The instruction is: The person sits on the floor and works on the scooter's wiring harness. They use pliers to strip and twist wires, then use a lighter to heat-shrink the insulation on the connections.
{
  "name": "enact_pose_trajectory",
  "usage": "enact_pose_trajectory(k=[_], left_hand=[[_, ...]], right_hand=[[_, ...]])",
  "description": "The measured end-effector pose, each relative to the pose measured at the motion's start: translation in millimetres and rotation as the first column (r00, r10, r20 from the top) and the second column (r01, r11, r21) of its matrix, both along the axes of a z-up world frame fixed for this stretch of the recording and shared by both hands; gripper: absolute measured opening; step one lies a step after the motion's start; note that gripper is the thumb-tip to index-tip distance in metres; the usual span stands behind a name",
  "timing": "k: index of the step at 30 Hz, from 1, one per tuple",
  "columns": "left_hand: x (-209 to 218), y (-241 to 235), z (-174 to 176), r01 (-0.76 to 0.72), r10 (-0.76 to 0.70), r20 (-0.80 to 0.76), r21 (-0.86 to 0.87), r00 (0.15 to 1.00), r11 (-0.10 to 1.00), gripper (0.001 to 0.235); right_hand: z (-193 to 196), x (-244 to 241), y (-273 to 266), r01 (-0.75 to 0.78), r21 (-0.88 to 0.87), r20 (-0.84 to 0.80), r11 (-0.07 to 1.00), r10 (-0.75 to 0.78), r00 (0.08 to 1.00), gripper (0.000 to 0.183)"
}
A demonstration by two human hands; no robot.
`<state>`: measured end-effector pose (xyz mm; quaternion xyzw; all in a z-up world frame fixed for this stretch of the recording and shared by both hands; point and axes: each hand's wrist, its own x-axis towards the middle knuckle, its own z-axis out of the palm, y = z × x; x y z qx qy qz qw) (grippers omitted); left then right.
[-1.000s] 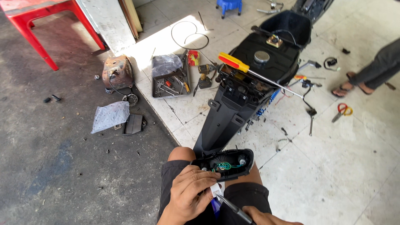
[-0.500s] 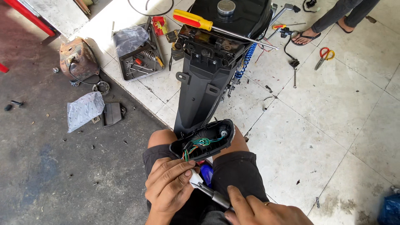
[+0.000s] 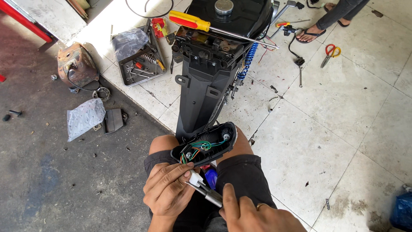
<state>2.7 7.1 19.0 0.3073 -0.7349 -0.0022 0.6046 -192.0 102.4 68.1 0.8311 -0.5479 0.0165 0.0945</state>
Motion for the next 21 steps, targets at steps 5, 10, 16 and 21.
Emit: enact_pose_trajectory(k=[5, 10, 16, 21], left_hand=[[1.8, -0.7, -4.4, 0.013, -0.013, -0.011, 0.0, 1.0, 1.0, 0.017], [4.7, -0.3, -9.5, 0.048, -0.048, -0.022, 0.015, 0.999, 0.999, 0.02], [5.7, -2.6, -14.8, 0.073, -0.073, -0.013, 0.015, 0.997, 0.997, 0.015], [6.9, -3.1, -16.5, 0.092, -0.092, -0.027, 0.031, 0.995, 0.995, 0.015]], right_hand=[[10.4, -3.0, -14.0, -0.115, 0.119, 0.002, 0.986, 0.116, 0.993, 0.037], [15.8, -2.6, -24.0, -0.07, 0.546, -0.021, 0.835, 0.097, 0.995, 0.051], [34.3, -4.1, -46.1, -0.071, 0.746, 0.0, 0.662, 0.107, 0.994, 0.049], [34.8, -3.5, -50.5, -0.076, 0.693, -0.013, 0.717, 0.118, 0.993, 0.046]])
